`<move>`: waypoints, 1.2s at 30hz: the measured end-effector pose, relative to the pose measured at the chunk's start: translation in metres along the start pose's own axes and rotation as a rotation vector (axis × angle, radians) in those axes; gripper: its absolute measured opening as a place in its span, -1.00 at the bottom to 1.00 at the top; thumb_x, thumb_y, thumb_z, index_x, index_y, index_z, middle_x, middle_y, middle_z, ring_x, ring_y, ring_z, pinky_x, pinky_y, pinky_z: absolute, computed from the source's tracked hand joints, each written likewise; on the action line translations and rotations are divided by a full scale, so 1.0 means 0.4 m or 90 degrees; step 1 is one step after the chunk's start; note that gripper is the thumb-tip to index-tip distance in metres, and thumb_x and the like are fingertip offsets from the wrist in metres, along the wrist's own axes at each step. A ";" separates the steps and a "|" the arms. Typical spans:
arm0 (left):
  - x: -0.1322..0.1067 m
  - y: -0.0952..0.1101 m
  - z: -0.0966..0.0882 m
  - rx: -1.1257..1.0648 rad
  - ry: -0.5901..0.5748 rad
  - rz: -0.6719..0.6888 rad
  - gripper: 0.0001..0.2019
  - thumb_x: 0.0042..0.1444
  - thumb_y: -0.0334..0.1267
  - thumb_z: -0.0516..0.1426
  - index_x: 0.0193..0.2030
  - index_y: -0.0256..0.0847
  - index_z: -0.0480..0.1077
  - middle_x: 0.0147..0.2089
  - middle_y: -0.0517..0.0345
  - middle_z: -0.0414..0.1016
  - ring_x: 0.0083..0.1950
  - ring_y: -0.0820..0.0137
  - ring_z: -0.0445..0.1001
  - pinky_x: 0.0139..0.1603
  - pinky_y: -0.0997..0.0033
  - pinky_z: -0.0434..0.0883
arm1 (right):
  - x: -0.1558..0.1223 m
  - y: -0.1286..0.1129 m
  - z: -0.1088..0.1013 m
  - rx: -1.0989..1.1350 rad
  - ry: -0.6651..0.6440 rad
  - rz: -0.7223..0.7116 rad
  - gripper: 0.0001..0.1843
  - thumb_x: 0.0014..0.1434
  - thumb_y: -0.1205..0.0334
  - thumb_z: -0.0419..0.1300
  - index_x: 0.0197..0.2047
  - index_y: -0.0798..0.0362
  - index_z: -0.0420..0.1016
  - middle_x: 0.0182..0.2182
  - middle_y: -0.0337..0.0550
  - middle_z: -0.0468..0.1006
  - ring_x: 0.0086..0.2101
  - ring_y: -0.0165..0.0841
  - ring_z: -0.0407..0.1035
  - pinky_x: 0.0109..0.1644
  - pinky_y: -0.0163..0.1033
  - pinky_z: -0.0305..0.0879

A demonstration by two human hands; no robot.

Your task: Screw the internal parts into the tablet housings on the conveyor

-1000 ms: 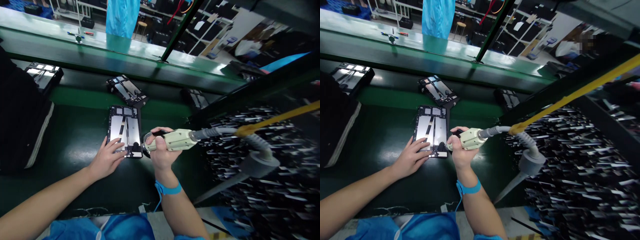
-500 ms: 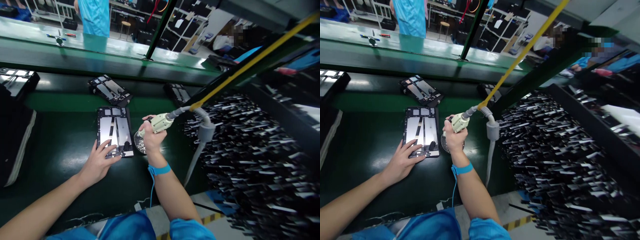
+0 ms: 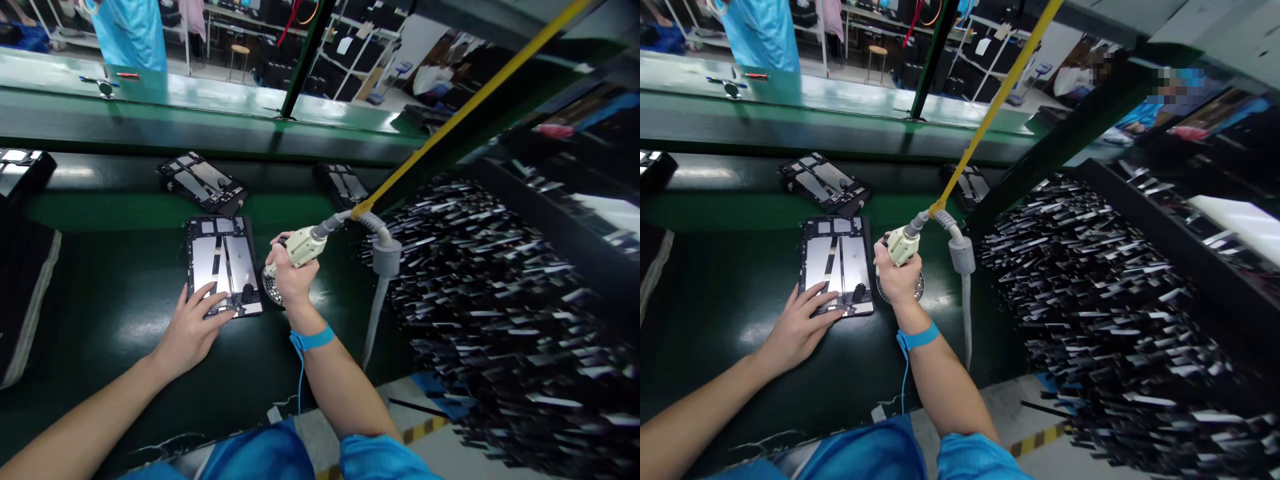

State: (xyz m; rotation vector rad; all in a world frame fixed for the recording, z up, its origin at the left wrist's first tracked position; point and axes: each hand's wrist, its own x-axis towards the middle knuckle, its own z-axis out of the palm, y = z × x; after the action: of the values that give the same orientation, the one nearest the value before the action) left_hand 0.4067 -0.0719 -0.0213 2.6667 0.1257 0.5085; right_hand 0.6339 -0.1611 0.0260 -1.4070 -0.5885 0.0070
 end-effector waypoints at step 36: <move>0.015 0.010 -0.003 -0.101 -0.010 -0.058 -0.54 0.32 -0.32 0.12 0.35 -0.16 0.27 0.36 -0.10 0.41 0.49 0.00 0.16 0.48 -0.40 -0.08 | -0.181 -0.102 0.057 0.199 -0.294 0.042 -0.73 0.27 0.10 0.31 0.00 -0.05 0.45 -0.19 -0.19 0.52 -0.51 -0.45 0.43 -0.41 -0.25 0.45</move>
State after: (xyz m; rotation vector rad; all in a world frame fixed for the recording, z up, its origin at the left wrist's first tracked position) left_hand 0.4122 -0.0740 -0.0167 2.4975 0.1931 0.4490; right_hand 0.5491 -0.1729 0.0372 -1.1194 -0.8790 0.4691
